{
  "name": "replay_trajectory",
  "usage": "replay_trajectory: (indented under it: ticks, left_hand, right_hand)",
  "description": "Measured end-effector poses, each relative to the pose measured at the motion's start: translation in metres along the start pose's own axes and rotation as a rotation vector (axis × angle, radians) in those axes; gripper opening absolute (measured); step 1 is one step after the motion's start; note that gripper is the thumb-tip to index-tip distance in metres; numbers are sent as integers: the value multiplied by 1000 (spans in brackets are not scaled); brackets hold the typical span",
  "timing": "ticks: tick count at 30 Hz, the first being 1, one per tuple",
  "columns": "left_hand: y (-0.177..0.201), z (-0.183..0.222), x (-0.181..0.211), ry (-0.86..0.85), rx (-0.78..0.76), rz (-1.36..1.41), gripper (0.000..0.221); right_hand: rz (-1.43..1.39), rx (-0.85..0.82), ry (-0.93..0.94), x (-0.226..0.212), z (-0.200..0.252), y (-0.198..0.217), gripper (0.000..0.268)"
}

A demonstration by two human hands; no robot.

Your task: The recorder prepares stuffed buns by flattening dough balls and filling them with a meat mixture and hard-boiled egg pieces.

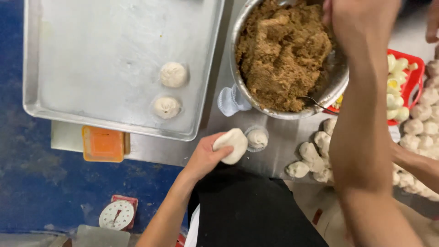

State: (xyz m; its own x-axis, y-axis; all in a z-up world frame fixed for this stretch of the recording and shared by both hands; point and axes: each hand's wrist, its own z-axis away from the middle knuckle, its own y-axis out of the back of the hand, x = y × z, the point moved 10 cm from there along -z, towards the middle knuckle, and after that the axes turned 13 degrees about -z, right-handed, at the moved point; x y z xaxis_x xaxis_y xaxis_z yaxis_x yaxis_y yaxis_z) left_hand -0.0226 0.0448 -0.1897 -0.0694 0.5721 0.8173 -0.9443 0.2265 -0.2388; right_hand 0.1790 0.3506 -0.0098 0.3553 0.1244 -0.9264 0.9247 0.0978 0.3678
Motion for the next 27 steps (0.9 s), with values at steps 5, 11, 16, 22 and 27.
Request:
replay_trajectory:
  ticks: [5, 11, 16, 22, 27]
  left_hand:
    - [7, -27, -8, 92, 233, 435, 37]
    - [6, -64, 5, -74, 275, 448, 36]
    - [-4, -63, 13, -71, 225, 457, 35]
    - [-2, -79, -14, -49, 299, 497, 32]
    - [-7, -90, 10, -71, 320, 500, 31]
  right_hand:
    - [-37, 44, -234, 0, 154, -3, 16]
    - [641, -152, -303, 6, 195, -38, 15]
    - [782, -249, -339, 20, 212, -29, 17]
    - [693, -33, -132, 10, 203, -39, 39]
    - [739, -168, -229, 57, 203, -66, 46]
